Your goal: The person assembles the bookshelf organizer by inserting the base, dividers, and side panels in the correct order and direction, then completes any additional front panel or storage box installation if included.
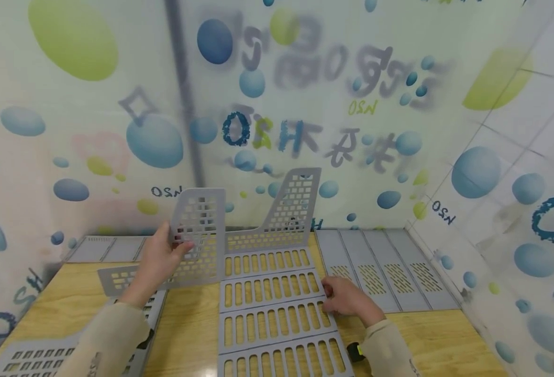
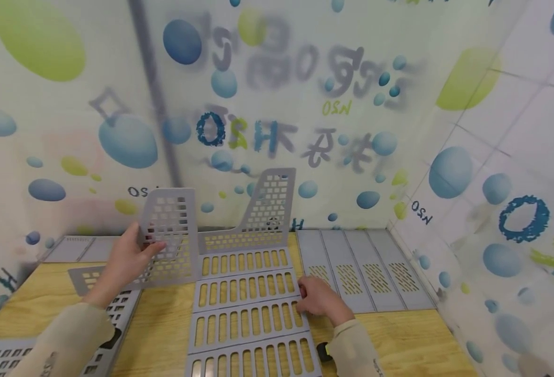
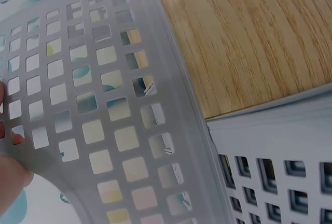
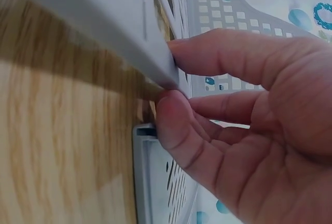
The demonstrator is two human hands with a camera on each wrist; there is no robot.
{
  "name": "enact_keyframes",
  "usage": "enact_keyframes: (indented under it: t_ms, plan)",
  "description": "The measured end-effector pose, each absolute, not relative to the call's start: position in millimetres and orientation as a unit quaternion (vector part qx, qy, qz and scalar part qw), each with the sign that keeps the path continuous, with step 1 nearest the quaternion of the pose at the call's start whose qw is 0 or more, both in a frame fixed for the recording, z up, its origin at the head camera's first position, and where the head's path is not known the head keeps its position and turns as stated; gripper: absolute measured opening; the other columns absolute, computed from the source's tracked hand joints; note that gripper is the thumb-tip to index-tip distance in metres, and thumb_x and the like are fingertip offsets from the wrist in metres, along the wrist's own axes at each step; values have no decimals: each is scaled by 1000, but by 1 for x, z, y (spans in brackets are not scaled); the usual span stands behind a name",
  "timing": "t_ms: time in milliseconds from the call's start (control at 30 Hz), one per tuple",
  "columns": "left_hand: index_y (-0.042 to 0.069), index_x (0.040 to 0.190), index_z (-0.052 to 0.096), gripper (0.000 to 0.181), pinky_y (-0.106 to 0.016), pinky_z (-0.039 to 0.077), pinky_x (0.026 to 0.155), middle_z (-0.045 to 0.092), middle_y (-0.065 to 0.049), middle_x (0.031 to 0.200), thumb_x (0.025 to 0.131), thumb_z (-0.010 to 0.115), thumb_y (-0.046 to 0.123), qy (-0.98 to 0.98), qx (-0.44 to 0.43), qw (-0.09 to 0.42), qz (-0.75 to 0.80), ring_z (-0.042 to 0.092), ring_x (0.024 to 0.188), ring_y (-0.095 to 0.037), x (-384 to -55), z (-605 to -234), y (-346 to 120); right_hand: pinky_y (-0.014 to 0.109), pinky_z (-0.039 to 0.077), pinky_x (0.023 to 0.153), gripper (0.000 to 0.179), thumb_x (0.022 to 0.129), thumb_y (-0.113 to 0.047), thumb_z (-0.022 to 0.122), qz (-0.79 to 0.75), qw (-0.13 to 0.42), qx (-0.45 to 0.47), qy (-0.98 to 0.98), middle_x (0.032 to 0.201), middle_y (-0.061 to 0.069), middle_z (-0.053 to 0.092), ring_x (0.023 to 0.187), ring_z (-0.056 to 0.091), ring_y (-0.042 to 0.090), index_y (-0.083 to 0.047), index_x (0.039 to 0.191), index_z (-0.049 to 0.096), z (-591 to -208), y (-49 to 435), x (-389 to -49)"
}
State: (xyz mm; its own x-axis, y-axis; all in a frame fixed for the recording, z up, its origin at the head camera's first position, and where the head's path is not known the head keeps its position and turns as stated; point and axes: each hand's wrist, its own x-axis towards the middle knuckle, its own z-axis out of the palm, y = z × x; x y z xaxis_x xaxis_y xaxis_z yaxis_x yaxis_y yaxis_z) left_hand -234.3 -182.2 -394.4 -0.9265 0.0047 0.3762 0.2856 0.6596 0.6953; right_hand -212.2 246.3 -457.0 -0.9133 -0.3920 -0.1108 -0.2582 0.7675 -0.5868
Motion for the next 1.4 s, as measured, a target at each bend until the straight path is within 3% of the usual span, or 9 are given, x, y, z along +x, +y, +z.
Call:
enact_keyframes:
  t_ms: [133,333,467,900,1200,1333,1400]
  plan:
    - [-4,127,54,39,-46,57,74,66,-24,106,98,73,13,-895,-82,160,-409,67,90,-36,-236,-396,-190,31,36,59,26,73,0,77,-271,99,-169,942,81,4,48,70,44,19,-7,83,55,-458,244,-213]
    - [1,104,67,26,-31,42,57,69,-10,82,98,74,26,-913,-67,79,-394,52,65,-18,-238,-401,-209,30,34,59,28,72,2,78,-243,85,-157,953,76,3,46,69,43,19,-9,75,52,-461,238,-213]
    - [1,94,71,22,-30,44,56,74,-10,84,96,76,22,-903,-56,57,-423,56,66,-18,-238,-402,-211,30,31,59,29,73,3,77,-213,70,-175,959,73,3,43,68,40,19,-7,72,50,-461,236,-212]
    - [2,92,72,19,-30,49,65,77,-7,92,96,77,20,-877,-30,32,-479,64,81,-20,-244,-401,-205,29,35,60,24,74,2,81,-238,95,-138,957,78,3,46,69,42,19,-7,75,58,-460,240,-214]
    - [-1,108,74,25,-32,52,68,79,-9,96,97,75,21,-873,-17,44,-485,70,87,-22,-241,-405,-206,29,36,59,23,74,2,82,-246,99,-130,955,78,3,47,67,43,19,-7,74,60,-461,239,-214]
    - [2,101,75,21,-29,47,61,78,-7,89,95,77,22,-884,-23,81,-461,63,73,-16,-240,-407,-203,30,37,60,22,73,2,82,-247,97,-128,956,78,3,48,68,43,19,-7,76,62,-460,238,-214]
    - [4,93,75,17,-28,42,55,73,-5,75,94,78,20,-886,-42,103,-450,53,61,-12,-239,-409,-200,30,38,60,20,74,2,83,-250,97,-124,955,78,3,48,68,44,19,-5,79,65,-460,237,-213]
